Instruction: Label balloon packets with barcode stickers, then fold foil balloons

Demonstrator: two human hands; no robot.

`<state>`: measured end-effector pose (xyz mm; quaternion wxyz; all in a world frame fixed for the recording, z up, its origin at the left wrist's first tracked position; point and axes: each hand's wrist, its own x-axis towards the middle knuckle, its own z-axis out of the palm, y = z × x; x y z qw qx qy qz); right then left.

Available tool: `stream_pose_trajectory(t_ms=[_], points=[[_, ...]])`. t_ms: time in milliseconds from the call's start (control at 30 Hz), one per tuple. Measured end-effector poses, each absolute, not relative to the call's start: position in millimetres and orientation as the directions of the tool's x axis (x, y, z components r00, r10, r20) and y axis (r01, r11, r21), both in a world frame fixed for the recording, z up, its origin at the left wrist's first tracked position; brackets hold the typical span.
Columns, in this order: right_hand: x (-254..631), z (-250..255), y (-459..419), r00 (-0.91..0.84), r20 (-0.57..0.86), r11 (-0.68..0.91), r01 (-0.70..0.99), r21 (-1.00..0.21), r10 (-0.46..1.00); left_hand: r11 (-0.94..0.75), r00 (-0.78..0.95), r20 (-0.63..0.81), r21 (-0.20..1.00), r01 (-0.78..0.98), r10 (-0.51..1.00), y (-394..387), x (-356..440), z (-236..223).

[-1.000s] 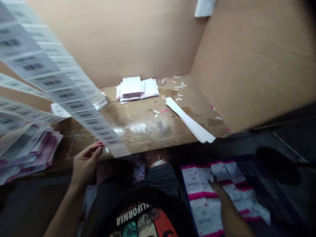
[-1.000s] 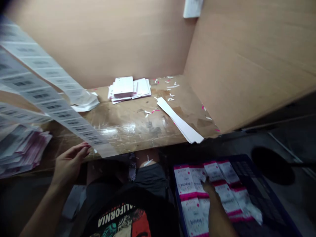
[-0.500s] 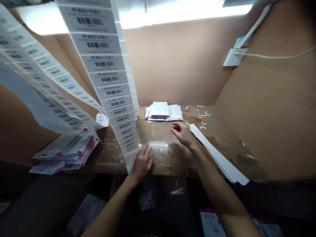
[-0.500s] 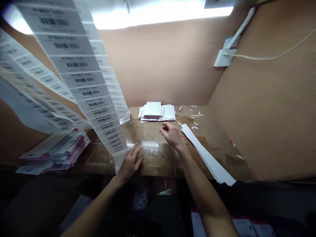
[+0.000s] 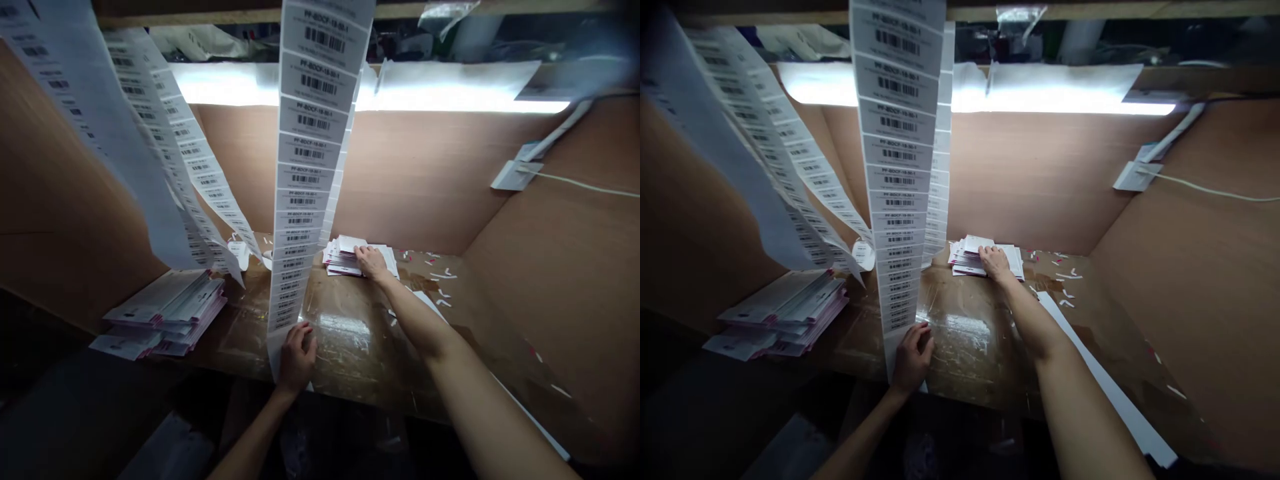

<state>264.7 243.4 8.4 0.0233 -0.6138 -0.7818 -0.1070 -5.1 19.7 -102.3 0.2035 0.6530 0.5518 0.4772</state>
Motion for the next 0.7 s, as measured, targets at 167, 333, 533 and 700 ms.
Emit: stream_pose_trajectory(t_ms=[167,333,533,700], points=[[255.1,57.5,223.5,-0.195,0.248,0.157,0.974,0.165,0.949,-0.262,-0.099,0.341,0.850,0.456,0.935,26.9,-12.8,-103.8],[284.5,109.3,125.6,-0.223,0.241,0.190,0.970,0.151,0.944,-0.203,-0.014,0.232,0.879,0.431,0.973,33.4,-15.1,-60.6],[279.7,110.7,6.8,-0.518,-0.095,0.513,0.855,-0.077,0.850,-0.482,0.383,0.368,0.835,0.264,0.847,22.1,31.4,-9.0],[265.3,111.9,-58.5,-0.383,0.379,0.521,0.759,-0.390,0.842,-0.397,0.389,0.328,0.911,0.111,0.861,17.4,68.7,-30.9]])
